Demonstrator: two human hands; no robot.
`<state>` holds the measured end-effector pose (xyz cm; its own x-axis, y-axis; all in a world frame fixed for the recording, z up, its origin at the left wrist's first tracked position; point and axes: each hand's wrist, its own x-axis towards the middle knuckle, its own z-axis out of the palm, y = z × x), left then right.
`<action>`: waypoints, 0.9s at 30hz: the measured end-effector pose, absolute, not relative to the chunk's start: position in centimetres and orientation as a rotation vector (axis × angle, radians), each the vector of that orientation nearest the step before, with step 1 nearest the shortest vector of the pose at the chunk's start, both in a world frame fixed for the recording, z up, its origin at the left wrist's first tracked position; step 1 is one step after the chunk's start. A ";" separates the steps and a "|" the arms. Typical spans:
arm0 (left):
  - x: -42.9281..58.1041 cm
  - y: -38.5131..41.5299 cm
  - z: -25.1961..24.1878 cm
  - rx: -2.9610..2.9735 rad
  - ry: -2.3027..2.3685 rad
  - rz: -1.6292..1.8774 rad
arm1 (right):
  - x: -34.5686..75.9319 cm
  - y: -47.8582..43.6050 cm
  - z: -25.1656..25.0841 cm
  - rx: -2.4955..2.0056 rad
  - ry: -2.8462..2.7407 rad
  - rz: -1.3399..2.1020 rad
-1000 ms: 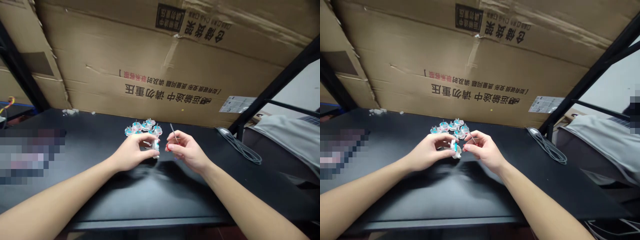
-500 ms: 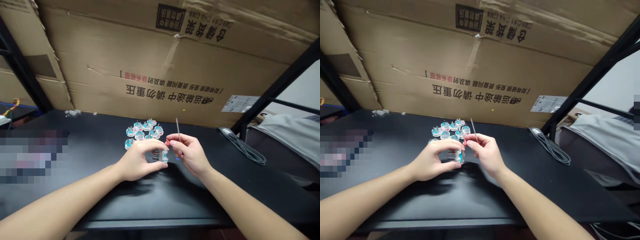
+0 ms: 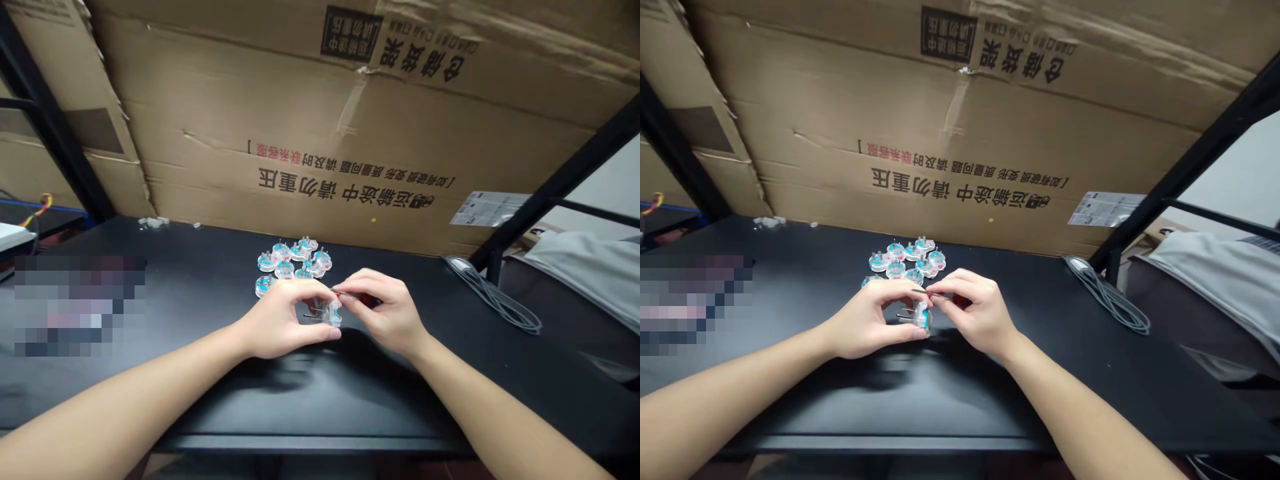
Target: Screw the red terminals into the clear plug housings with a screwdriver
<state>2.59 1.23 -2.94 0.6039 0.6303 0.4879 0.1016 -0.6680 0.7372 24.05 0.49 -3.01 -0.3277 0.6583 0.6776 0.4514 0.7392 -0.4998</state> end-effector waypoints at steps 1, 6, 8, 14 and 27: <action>2.6 1.2 -2.9 2.139 0.574 0.983 | 24.2 0.6 -3.0 -0.799 -1.993 0.224; 2.6 1.3 -2.8 2.085 0.553 0.943 | 24.6 0.5 -2.7 -0.683 -2.042 0.174; 2.6 1.3 -2.8 2.074 0.530 0.937 | 24.5 0.4 -2.6 -0.699 -2.028 0.200; 2.7 1.6 -3.0 2.033 0.472 1.045 | 23.9 0.1 -2.2 -0.947 -1.786 0.507; 3.5 0.8 -2.7 1.566 0.385 1.086 | 22.6 -1.6 -1.1 -0.945 -1.484 0.928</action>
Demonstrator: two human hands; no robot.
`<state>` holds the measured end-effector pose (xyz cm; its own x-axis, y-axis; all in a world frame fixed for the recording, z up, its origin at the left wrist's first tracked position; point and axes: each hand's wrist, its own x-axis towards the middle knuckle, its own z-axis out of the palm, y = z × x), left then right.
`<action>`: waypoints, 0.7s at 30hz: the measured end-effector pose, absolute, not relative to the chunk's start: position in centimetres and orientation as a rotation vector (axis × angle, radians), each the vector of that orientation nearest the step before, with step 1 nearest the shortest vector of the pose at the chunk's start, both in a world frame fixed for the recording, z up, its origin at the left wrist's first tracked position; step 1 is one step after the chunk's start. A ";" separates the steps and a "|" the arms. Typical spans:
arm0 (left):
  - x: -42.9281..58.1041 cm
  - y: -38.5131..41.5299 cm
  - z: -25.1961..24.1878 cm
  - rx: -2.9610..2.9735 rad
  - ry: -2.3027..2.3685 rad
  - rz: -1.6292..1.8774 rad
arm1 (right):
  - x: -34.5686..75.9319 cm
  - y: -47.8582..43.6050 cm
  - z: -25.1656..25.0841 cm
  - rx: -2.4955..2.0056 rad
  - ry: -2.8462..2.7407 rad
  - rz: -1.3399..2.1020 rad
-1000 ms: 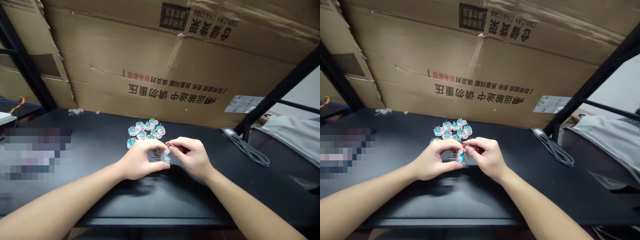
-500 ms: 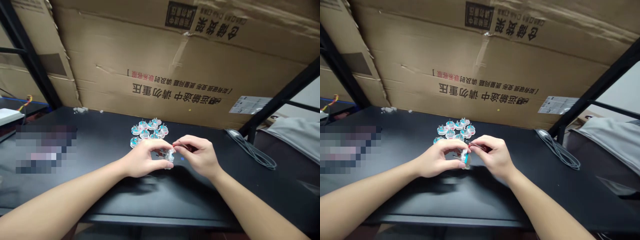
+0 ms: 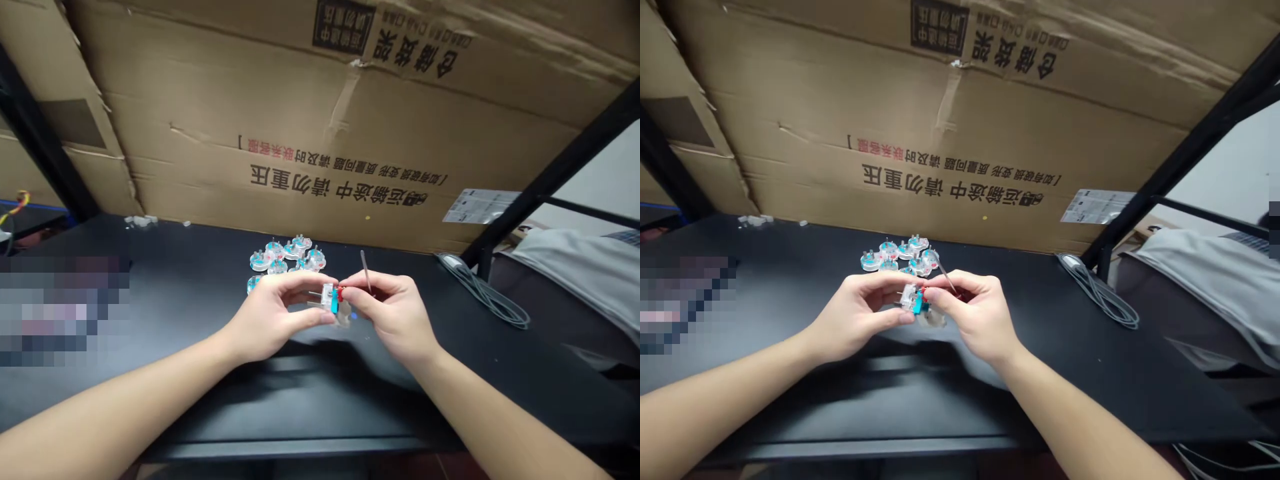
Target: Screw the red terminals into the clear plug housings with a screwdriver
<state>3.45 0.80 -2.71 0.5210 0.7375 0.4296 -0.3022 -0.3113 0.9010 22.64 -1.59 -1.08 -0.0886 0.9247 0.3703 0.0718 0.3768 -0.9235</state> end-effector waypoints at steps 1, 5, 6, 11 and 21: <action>3.5 0.7 -2.7 1.566 0.380 1.081 | 22.6 -1.7 -1.1 -0.940 -1.482 0.932; 3.5 0.5 -2.7 1.595 0.398 1.091 | 22.6 -1.9 -0.9 -0.936 -1.493 0.923; 3.5 0.5 -2.7 1.609 0.401 1.097 | 22.6 -2.0 -0.8 -0.944 -1.498 0.925; 3.3 0.5 -2.9 1.657 0.433 1.145 | 22.5 -2.1 -0.8 -0.971 -1.484 0.956; 3.3 0.4 -2.9 1.952 0.626 1.292 | 22.4 -2.1 -1.1 -1.040 -1.499 0.956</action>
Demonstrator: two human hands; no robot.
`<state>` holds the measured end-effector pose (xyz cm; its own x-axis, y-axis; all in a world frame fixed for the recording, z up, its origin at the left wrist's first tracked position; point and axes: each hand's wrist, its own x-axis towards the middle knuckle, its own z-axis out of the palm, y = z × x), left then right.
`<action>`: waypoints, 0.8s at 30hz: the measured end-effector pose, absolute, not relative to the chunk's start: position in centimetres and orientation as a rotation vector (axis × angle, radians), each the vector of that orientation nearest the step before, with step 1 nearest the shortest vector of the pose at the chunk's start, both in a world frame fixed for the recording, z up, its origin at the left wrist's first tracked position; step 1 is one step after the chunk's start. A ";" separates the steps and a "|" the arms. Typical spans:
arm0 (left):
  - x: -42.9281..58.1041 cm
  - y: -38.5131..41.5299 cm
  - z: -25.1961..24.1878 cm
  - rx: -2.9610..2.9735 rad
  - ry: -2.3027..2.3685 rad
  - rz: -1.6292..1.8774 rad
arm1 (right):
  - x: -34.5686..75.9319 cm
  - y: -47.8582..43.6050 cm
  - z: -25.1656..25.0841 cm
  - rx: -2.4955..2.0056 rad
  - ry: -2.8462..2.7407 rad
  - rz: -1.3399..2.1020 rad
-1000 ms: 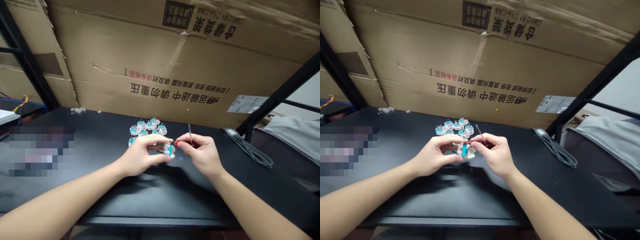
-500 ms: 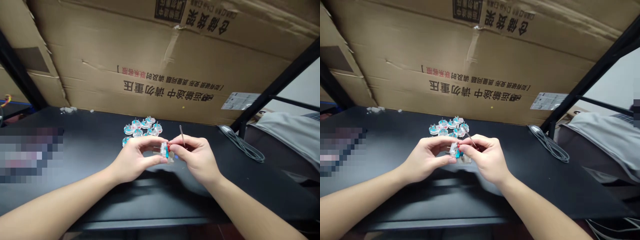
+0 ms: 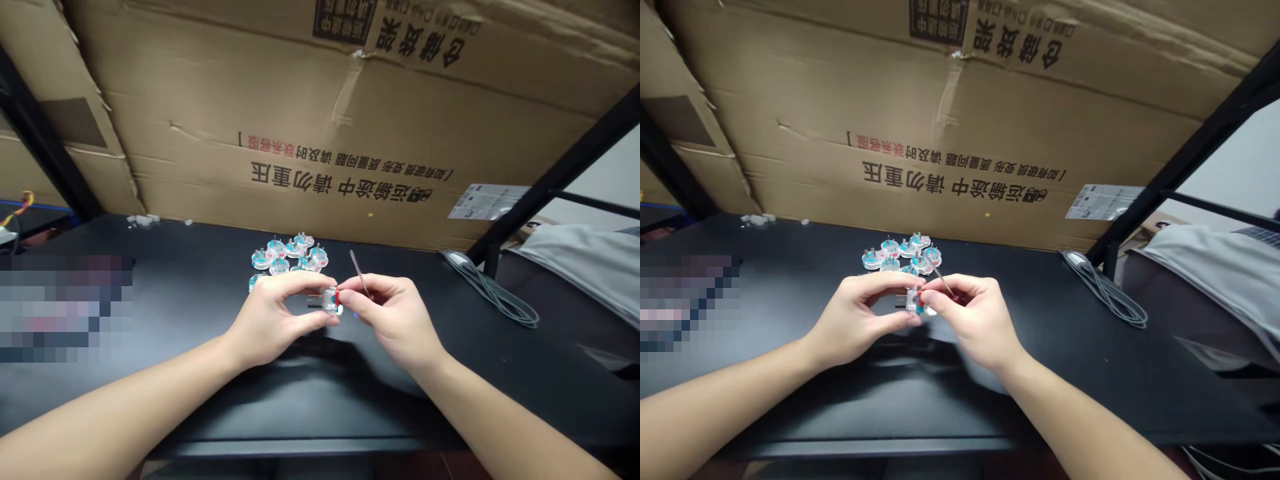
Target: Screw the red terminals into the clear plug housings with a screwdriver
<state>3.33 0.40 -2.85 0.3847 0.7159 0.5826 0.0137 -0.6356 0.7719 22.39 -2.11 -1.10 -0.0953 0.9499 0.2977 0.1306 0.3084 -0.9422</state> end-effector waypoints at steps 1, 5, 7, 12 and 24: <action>3.3 0.4 -2.8 2.024 0.649 1.320 | 22.4 -2.1 -1.1 -1.058 -1.507 0.942; 3.0 0.5 -2.6 2.266 0.650 1.407 | 22.3 -2.0 -1.0 -1.091 -1.527 0.896; 2.9 0.6 -2.5 2.348 0.625 1.423 | 22.4 -2.0 -1.0 -1.080 -1.547 0.900; 2.6 0.8 -2.7 2.476 0.584 1.459 | 22.5 -2.0 -1.2 -1.055 -1.598 0.907; 3.1 0.0 -2.2 2.335 0.588 1.411 | 22.2 -2.1 -1.7 -0.996 -1.646 0.730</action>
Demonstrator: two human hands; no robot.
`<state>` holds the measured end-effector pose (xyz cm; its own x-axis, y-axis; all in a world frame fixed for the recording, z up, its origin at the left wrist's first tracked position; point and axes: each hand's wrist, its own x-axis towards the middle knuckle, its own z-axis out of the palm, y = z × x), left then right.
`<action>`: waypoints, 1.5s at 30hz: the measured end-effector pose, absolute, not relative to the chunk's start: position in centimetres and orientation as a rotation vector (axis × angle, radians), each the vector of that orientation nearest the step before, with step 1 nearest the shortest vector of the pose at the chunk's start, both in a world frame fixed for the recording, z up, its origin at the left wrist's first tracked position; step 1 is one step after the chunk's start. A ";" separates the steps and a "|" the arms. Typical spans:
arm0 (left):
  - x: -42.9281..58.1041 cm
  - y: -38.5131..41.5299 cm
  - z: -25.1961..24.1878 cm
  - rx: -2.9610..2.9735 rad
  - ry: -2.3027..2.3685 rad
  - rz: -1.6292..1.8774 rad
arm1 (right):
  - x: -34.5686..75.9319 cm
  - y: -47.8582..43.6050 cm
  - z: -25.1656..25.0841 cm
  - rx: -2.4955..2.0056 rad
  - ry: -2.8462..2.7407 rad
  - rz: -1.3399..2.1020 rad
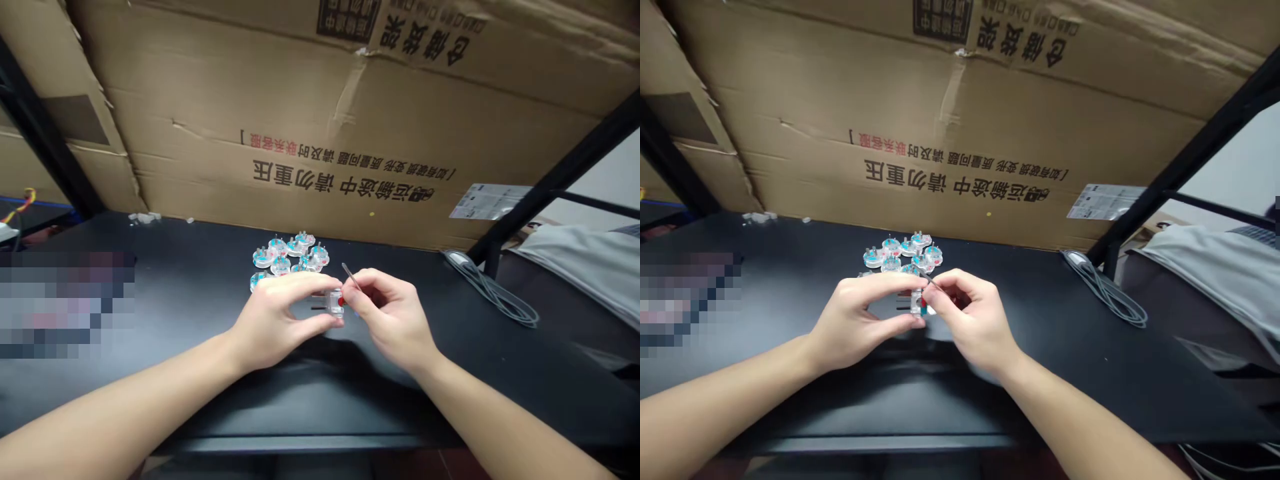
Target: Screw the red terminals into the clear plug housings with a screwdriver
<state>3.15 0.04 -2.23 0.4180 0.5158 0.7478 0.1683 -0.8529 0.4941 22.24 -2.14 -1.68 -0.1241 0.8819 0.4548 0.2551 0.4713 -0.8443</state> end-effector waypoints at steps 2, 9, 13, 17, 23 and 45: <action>3.2 -0.1 -2.1 2.318 0.600 1.400 | 22.2 -2.2 -1.8 -0.985 -1.639 0.737; 3.3 -0.4 -2.2 2.304 0.596 1.383 | 22.3 -2.2 -1.8 -0.981 -1.687 0.679; 3.5 -0.4 -2.2 2.255 0.643 1.345 | 22.3 -2.1 -2.0 -0.962 -1.688 0.689; 3.6 -0.6 -2.1 2.165 0.657 1.314 | 22.1 -2.1 -2.2 -0.977 -1.634 0.727; 3.8 -0.8 -2.2 2.082 0.692 1.279 | 21.9 -2.1 -2.2 -1.009 -1.643 0.677; 3.1 1.4 -2.2 1.386 0.459 1.198 | 24.6 -0.4 -1.5 -0.969 -1.919 0.160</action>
